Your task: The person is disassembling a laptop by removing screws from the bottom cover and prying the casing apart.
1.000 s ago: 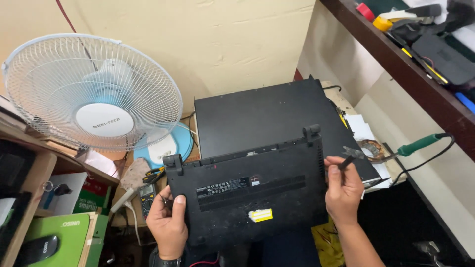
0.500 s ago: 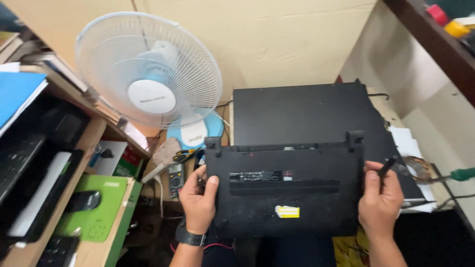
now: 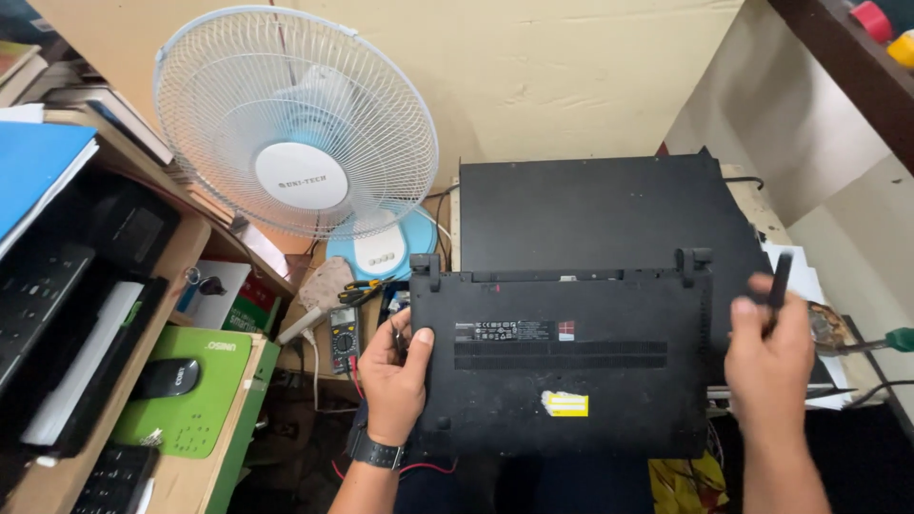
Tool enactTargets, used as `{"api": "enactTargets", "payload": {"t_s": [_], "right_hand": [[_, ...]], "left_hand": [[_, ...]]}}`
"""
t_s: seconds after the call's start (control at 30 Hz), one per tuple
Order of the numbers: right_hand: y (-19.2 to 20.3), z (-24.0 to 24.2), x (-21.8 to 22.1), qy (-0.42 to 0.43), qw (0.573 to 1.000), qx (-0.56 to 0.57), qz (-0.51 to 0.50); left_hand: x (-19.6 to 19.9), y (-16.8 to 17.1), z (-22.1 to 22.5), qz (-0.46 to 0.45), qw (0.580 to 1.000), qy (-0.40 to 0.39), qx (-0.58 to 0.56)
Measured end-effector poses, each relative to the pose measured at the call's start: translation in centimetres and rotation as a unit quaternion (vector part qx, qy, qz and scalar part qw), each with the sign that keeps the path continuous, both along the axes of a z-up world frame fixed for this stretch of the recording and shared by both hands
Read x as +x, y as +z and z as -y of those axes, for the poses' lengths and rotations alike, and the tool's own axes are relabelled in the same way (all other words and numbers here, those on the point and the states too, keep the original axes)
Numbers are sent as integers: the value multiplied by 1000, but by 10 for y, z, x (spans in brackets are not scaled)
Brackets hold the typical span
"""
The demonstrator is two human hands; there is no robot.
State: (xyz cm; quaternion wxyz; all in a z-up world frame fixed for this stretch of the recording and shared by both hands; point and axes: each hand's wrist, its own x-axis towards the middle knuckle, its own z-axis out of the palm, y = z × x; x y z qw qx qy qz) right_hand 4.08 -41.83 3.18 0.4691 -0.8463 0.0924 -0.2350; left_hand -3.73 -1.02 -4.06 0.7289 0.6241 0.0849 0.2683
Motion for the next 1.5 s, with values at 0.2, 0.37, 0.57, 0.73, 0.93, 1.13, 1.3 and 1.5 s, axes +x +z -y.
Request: {"api": "enactTargets", "payload": {"t_s": [0.2, 0.37, 0.57, 0.73, 0.93, 1.13, 1.3, 1.5], "right_hand": [[54, -28, 11, 134, 987, 79, 27], [95, -64, 11, 246, 968, 32, 36], [72, -89, 26, 261, 952, 87, 131], [62, -94, 29, 289, 945, 51, 141], [61, -94, 24, 297, 939, 53, 166], [49, -93, 30, 315, 930, 63, 177], [48, -95, 32, 317, 931, 60, 168], [45, -95, 35, 312, 934, 54, 165]], "left_hand": [[0, 8, 2, -13, 1000, 4, -10], [0, 8, -1, -36, 999, 8, 20], [3, 2, -2, -57, 998, 2, -9], [2, 11, 2, -60, 998, 2, -28], [3, 10, 1, -89, 995, 11, -32], [3, 13, 2, -108, 993, 26, -29], [3, 12, 0, -105, 994, 17, -20], [4, 10, 1, -103, 994, 19, -31]]}}
